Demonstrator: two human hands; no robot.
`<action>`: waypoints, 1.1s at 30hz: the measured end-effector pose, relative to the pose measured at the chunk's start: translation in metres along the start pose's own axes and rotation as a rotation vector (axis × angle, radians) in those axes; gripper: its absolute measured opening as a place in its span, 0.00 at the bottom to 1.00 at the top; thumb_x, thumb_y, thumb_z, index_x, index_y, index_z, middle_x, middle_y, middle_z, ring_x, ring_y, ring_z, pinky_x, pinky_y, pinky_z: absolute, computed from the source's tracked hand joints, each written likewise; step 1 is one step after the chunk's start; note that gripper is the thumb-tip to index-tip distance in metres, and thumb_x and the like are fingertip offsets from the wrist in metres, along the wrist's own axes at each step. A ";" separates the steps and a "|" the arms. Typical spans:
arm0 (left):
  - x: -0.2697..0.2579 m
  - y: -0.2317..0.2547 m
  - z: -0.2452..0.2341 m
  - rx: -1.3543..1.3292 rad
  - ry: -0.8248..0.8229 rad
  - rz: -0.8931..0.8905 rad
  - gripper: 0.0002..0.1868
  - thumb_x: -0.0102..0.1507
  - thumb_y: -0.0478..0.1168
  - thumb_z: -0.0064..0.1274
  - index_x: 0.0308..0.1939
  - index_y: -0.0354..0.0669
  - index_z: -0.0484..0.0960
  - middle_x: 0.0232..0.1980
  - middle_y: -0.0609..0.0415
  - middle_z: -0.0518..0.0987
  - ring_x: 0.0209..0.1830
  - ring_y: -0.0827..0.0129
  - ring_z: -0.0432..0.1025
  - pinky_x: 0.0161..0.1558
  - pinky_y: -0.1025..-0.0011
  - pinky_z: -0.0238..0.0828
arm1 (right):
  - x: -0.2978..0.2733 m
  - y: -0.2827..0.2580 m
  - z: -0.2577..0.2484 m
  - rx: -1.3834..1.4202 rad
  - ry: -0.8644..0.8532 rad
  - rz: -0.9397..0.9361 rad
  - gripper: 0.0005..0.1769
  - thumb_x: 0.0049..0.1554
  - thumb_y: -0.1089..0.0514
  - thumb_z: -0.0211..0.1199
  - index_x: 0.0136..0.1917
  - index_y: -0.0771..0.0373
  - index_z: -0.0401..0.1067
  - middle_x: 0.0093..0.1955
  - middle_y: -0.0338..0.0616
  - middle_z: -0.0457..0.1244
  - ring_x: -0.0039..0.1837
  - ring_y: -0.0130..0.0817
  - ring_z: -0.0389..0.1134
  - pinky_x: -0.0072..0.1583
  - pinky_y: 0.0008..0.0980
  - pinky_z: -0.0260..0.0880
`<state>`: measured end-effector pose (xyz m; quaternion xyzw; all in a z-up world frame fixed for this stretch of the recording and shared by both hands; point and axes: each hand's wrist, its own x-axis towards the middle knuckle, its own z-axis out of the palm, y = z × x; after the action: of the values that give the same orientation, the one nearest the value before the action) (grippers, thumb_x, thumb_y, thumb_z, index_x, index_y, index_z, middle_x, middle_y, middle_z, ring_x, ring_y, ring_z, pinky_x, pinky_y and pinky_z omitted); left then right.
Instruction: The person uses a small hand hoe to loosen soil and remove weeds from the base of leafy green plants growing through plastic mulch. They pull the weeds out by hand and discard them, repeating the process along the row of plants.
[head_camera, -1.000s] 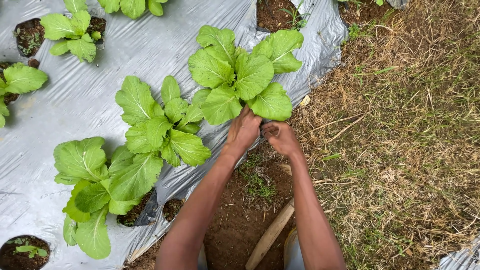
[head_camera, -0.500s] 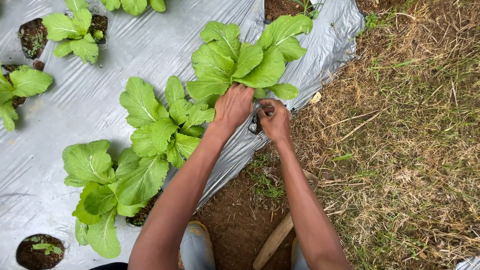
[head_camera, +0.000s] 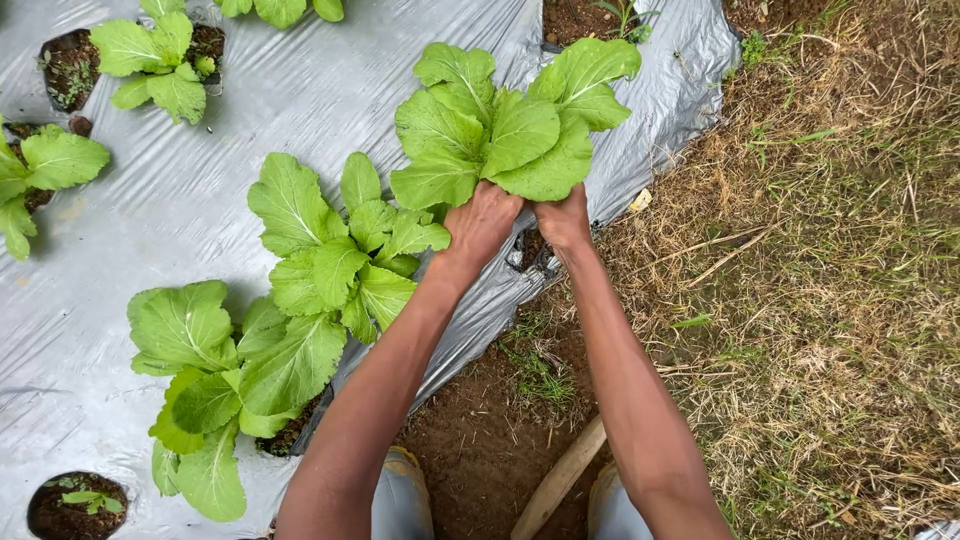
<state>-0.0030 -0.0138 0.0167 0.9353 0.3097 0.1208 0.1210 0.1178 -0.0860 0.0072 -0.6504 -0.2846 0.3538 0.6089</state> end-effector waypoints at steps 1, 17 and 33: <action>0.000 0.001 0.004 -0.003 0.003 0.000 0.13 0.63 0.34 0.42 0.41 0.47 0.84 0.37 0.52 0.77 0.42 0.62 0.72 0.34 0.59 0.80 | 0.007 0.015 -0.008 -0.004 0.000 -0.002 0.23 0.53 0.75 0.64 0.62 0.73 0.67 0.49 0.58 0.69 0.48 0.47 0.72 0.62 0.51 0.65; 0.016 0.012 -0.017 0.158 0.931 -0.027 0.12 0.66 0.32 0.41 0.28 0.49 0.71 0.37 0.59 0.67 0.31 0.72 0.58 0.25 0.78 0.56 | -0.001 -0.021 -0.012 -0.290 -0.106 -0.148 0.13 0.57 0.73 0.65 0.56 0.65 0.77 0.46 0.56 0.70 0.46 0.44 0.72 0.53 0.44 0.75; 0.011 -0.003 0.010 0.077 0.671 -0.242 0.21 0.47 0.47 0.76 0.13 0.46 0.77 0.50 0.45 0.80 0.46 0.58 0.73 0.49 0.62 0.71 | -0.011 0.010 0.012 -0.637 0.112 -0.245 0.05 0.55 0.68 0.68 0.44 0.73 0.76 0.46 0.57 0.65 0.46 0.48 0.73 0.43 0.39 0.79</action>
<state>0.0073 -0.0063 0.0086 0.8040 0.4450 0.3942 -0.0092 0.1008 -0.0883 -0.0018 -0.7872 -0.4229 0.1350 0.4281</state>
